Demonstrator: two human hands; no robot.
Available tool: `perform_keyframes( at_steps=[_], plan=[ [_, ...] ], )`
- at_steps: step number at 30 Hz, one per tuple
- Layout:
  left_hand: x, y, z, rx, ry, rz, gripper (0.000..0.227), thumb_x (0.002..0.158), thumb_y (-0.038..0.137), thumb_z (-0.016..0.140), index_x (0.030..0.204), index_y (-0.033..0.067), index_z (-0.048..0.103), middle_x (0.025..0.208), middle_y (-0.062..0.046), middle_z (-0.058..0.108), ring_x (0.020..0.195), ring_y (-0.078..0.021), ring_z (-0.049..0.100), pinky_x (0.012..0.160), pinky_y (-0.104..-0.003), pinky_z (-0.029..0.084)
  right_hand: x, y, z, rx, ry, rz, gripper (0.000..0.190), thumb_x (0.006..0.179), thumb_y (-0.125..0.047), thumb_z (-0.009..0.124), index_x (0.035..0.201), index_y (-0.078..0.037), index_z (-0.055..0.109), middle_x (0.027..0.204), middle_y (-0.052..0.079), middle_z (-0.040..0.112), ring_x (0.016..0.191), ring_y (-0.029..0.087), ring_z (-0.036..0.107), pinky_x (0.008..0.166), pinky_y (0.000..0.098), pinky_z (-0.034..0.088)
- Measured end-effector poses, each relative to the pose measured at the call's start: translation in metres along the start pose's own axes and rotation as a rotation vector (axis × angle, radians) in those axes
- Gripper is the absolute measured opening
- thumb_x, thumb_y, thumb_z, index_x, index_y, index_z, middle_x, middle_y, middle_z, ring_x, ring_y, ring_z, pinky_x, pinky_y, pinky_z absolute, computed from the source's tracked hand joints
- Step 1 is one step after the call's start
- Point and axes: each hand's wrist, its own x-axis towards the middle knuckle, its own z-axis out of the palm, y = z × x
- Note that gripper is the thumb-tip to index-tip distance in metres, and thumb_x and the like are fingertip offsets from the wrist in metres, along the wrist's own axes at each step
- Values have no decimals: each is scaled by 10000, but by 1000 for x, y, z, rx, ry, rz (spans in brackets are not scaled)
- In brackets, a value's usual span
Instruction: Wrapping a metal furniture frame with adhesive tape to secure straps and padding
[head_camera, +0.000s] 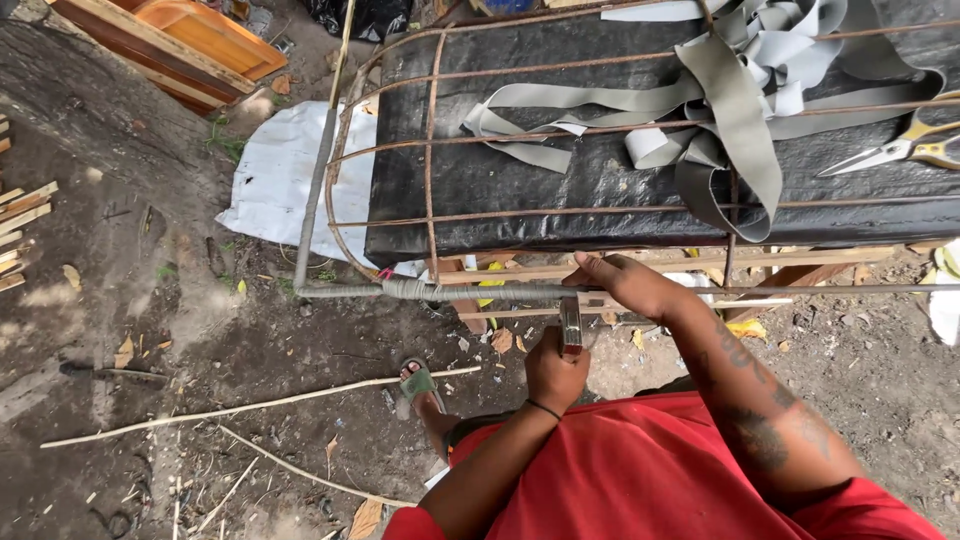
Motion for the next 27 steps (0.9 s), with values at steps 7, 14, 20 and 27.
perform_keyframes(
  at_steps=[7,14,20,27],
  plan=[
    [7,2,-74,-313,-143,5,110,856,178,662,918,105,608,592,-103,617,520,-253,634,480,-371,528,10,28,-1,81,83,-183,433,1036,-322,554,1312,-19,693,1293,276,692,1310,442,579,1155,557,374],
    [163,139,-186,47,-375,260,269,915,303,682,1012,53,683,819,-170,688,700,-321,691,610,-440,553,-7,51,-7,180,528,-386,203,971,-104,679,1144,-88,783,955,160,799,960,273,743,959,460,539],
    [229,159,-167,455,-507,523,626,886,416,698,1393,62,599,1348,-146,587,1325,-334,512,1115,-550,342,-31,23,-43,-225,1059,-132,545,863,-173,808,1375,-154,625,1333,117,570,906,318,713,831,500,568],
    [143,34,-191,-148,-201,616,283,958,205,691,1194,49,687,1190,-123,687,1138,-283,645,1026,-423,517,-18,24,-95,-489,845,141,750,771,-408,804,1412,-98,567,1173,151,739,1070,389,681,817,487,507]
  ],
)
